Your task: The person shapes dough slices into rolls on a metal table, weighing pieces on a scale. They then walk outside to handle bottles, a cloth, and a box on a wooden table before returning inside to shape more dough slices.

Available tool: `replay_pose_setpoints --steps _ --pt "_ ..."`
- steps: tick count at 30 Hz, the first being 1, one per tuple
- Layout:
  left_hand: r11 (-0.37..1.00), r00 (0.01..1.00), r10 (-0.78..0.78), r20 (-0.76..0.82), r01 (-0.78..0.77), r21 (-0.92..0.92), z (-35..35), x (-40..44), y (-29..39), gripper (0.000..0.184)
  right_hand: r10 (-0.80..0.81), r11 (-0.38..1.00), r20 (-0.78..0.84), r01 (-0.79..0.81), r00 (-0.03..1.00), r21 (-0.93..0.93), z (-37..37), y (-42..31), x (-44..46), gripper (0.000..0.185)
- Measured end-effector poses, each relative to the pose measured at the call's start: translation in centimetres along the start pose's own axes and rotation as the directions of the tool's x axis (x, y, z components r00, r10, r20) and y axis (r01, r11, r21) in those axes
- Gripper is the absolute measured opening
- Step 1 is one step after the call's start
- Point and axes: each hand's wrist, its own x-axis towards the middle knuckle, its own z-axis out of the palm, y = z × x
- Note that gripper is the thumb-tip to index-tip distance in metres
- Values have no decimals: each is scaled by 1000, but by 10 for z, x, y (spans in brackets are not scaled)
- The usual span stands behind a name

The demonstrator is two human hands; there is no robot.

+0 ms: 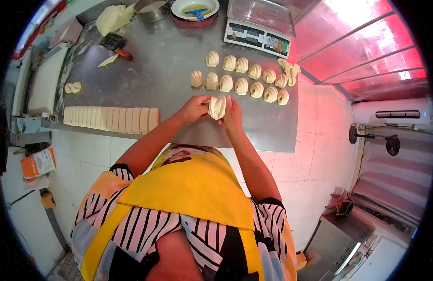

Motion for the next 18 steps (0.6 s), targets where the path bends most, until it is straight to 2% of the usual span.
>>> replay_pose_setpoints --steps 1,4,5,8,10,11,13,14,16,17,18 --pt "998 998 54 -34 -53 15 0 -1 -1 24 3 1000 31 -3 1000 16 -1 -2 0 35" --pt "958 949 283 -137 -274 81 -5 6 -15 24 15 939 270 -106 963 326 -4 -12 -14 32" --pt "929 914 369 -170 -355 109 -8 9 -23 24 -5 944 309 -97 951 314 -8 -9 -12 30" --pt "994 990 67 -126 -77 -73 -10 -3 -9 22 -29 947 401 -104 916 305 -13 1 -7 27" --pt "992 989 29 -143 -46 -117 -15 -4 -16 24 -7 932 432 -150 902 329 -6 -6 -14 25" --pt "989 988 11 -151 -32 -142 -16 -5 -21 25 18 950 415 -144 910 275 -6 -2 -12 24" --pt "971 973 118 -198 -71 230 -23 0 -47 25 63 978 379 -133 923 161 -8 12 -1 23" --pt "910 963 173 -206 -76 407 -27 1 -64 25 81 994 373 -101 924 33 -11 28 9 24" --pt "834 969 170 -181 -44 551 -31 -1 -91 22 120 974 356 -40 927 -223 -12 58 27 26" --pt "788 972 163 -170 -25 615 -33 -3 -104 20 159 942 292 -57 943 -330 -12 68 29 25" --pt "837 977 76 -201 47 545 -31 -10 -107 21 193 898 225 -80 955 -433 -7 74 28 23"
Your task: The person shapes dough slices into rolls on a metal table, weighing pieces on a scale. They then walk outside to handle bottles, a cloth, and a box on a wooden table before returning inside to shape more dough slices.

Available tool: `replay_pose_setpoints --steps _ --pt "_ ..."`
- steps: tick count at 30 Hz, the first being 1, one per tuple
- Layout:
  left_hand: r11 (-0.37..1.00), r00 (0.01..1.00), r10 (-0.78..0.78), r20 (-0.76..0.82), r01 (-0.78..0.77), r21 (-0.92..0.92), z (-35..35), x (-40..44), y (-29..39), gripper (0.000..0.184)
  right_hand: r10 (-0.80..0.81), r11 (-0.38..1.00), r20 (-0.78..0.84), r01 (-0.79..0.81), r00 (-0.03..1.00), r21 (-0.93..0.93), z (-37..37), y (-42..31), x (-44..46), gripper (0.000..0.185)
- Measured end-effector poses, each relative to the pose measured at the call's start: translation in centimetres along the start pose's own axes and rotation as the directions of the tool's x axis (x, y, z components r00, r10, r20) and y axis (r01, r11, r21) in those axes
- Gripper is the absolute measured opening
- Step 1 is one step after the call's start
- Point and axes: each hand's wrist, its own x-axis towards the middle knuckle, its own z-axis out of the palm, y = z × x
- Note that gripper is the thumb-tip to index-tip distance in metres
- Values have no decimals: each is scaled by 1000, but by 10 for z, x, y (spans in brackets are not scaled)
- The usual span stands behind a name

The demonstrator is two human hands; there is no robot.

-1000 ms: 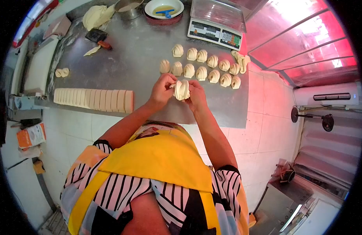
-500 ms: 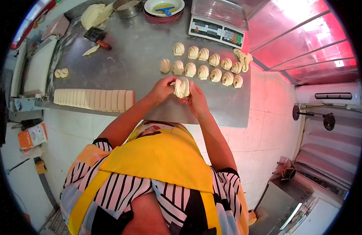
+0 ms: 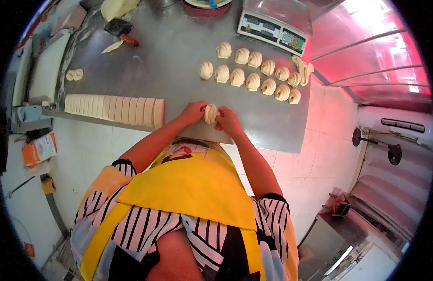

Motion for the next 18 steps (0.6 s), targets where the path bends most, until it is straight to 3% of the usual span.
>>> replay_pose_setpoints --steps 1,2,4,7,8,10,11,14,16,18 --pt "994 996 -85 24 86 -66 2 -4 -1 23 48 993 -52 -53 997 -101 5 1 3 22" --pt "978 986 -162 51 167 -126 1 -4 -2 24 96 994 -57 -99 994 -48 6 0 8 20" --pt "990 992 -129 -11 129 -51 8 -8 -7 26 211 976 -60 -208 976 61 9 8 7 17" --pt "997 997 -13 -80 19 69 17 -1 -18 28 223 959 -29 -214 974 184 10 11 13 17" --pt "993 995 31 -90 -21 113 20 -1 -23 30 194 980 -58 -191 979 61 9 12 17 17" --pt "963 961 -195 196 226 -149 1 0 -7 27 129 973 -103 -146 986 -181 10 8 24 19" --pt "903 901 -261 347 356 -243 -11 4 2 26 81 973 -118 -104 990 -204 12 14 28 20" --pt "784 835 -234 497 465 -412 -18 5 -1 23 -47 944 -160 -9 986 -331 11 37 34 24" --pt "784 838 -275 471 479 -396 -20 3 7 22 -110 886 -179 15 978 -464 14 37 30 27" --pt "789 868 -291 404 456 -412 -14 3 8 21 -74 913 -156 5 985 -407 13 30 25 30"
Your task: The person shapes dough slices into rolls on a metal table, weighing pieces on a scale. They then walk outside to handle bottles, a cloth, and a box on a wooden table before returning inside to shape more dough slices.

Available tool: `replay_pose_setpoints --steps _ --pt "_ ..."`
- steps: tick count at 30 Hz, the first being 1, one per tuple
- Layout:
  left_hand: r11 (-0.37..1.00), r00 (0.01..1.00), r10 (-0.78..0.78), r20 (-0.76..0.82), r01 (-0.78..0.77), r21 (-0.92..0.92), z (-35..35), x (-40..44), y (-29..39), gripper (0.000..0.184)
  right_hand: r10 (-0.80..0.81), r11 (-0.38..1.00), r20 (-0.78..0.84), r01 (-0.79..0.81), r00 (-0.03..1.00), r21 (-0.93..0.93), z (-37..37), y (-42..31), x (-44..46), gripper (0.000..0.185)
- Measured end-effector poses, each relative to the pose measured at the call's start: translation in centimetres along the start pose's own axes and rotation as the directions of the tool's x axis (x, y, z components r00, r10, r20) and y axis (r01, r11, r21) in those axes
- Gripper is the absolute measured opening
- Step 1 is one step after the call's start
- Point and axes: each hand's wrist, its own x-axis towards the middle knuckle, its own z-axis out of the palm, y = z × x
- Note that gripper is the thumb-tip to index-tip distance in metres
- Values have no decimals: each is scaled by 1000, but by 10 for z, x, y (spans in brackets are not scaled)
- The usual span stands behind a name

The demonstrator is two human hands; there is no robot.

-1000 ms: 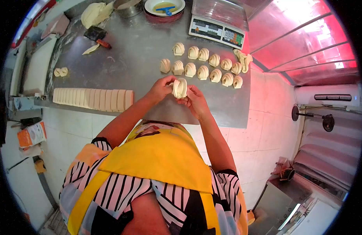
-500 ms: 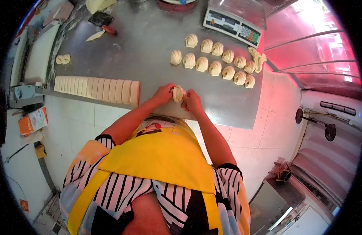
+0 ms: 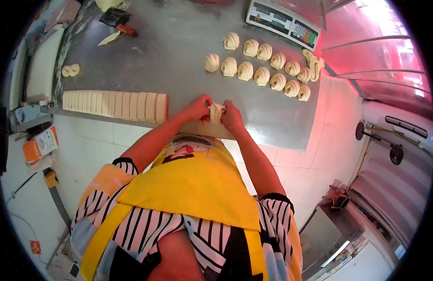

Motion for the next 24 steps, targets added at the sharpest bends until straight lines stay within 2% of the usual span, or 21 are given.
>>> replay_pose_setpoints --steps 1,4,5,7,10,13,14,16,19,22,24 --pt "999 998 34 -48 -35 -10 4 5 -10 21 8 1000 21 -8 1000 30 -1 -2 -2 31" --pt "992 977 111 -182 -100 71 14 2 -17 18 -58 985 -67 47 996 -165 2 -6 -5 33" --pt "986 965 143 -219 -119 119 17 0 -13 18 -45 996 -117 35 992 -86 5 -3 -6 32" --pt "990 967 139 -214 -131 50 18 -7 -3 14 -8 997 -212 23 977 69 14 3 -13 31" --pt "984 973 160 -165 -170 -51 17 -8 -6 12 -64 980 -301 116 952 161 20 5 -22 18" --pt "977 986 134 -99 -148 -155 9 0 -17 13 73 903 -11 -61 997 424 5 -1 -19 14" --pt "972 990 124 -73 -136 -191 8 7 -19 14 74 882 27 -78 997 464 1 -5 -16 15" --pt "986 987 107 -118 -121 -112 12 4 -14 16 83 836 111 -130 990 533 -5 -11 -20 18" --pt "991 974 134 -184 -136 3 15 -1 -6 13 161 646 254 -297 954 704 -20 -26 -27 18" --pt "989 971 144 -193 -137 51 16 -1 -2 13 162 619 314 -344 935 706 -23 -20 -21 18" --pt "991 978 131 -163 -126 41 13 0 -7 16 95 708 287 -267 953 654 -18 -11 -14 19"
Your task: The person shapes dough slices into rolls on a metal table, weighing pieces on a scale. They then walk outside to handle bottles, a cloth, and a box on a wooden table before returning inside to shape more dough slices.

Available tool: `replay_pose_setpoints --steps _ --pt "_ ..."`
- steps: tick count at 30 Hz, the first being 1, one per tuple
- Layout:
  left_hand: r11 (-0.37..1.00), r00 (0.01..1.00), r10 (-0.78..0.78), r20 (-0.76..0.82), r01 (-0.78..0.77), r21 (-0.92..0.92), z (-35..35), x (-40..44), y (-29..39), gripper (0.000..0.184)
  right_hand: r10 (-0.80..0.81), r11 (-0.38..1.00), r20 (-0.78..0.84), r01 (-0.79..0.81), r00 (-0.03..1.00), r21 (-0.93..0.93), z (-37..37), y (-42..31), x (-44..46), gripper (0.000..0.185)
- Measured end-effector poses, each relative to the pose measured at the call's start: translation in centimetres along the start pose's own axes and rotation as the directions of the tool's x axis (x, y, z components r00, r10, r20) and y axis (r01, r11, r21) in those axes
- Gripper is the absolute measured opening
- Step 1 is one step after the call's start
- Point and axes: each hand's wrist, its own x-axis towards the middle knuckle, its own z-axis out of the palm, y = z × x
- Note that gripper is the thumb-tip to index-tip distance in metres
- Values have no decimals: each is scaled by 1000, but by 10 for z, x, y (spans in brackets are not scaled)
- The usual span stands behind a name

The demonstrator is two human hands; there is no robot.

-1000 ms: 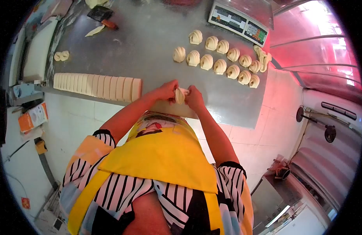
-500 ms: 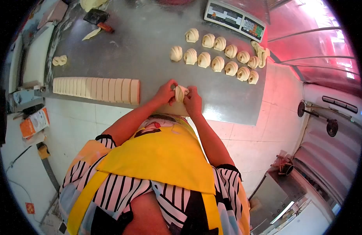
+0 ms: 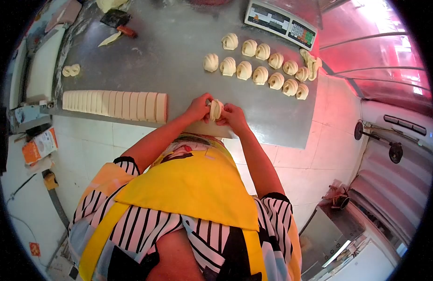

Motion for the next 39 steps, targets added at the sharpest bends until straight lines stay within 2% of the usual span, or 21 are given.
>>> replay_pose_setpoints --steps 2,4,5,7,8,11,14,16,17,20,23,26,29,32,35,39 --pt "1000 999 -7 53 9 -26 -5 5 -6 19 -41 991 -12 39 999 -129 -2 8 10 18" --pt "986 987 -47 156 71 -149 -12 5 -7 20 -63 960 -72 41 995 -277 -2 12 16 17" --pt "972 976 -62 210 107 -207 -14 5 -8 21 -120 930 -129 66 984 -360 -1 15 18 16" --pt "978 978 -66 199 104 -183 -13 3 -4 23 -245 847 -220 98 944 -523 4 20 21 16" --pt "980 979 -68 192 102 -170 -13 2 -1 24 -231 860 -216 95 949 -501 4 22 22 17" --pt "985 992 -120 33 115 132 -5 -4 16 23 -185 879 -219 62 958 -473 7 22 19 19" --pt "930 999 45 -15 -36 366 -6 5 13 18 -176 860 -245 29 953 -509 7 10 21 21" --pt "992 976 -122 179 127 -19 -25 10 7 17 -175 862 -232 35 957 -505 3 17 23 21" --pt "949 937 -183 297 247 -196 -30 11 1 16 -167 887 -233 42 958 -460 0 21 24 20" --pt "980 949 -46 312 103 -168 -32 13 -11 16 -145 870 -241 8 960 -492 -1 21 28 22" --pt "994 978 -38 205 15 112 -19 12 -1 17 -212 840 -153 100 965 -534 -18 39 45 21" --pt "992 990 -67 125 52 115 -16 7 1 18 0 981 -46 -9 999 -192 -4 -1 12 22" --pt "991 987 -122 102 115 75 -16 12 -1 20 -96 945 -164 38 982 -326 2 8 20 22" --pt "990 981 -128 143 119 73 -19 18 -3 21 -99 926 -221 8 970 -377 5 3 17 25" --pt "985 980 -161 118 153 73 -17 13 3 18 -61 952 -178 3 982 -306 1 4 21 25" --pt "990 975 -140 172 139 19 -19 15 -2 18 -160 868 -223 29 962 -496 1 13 26 19"
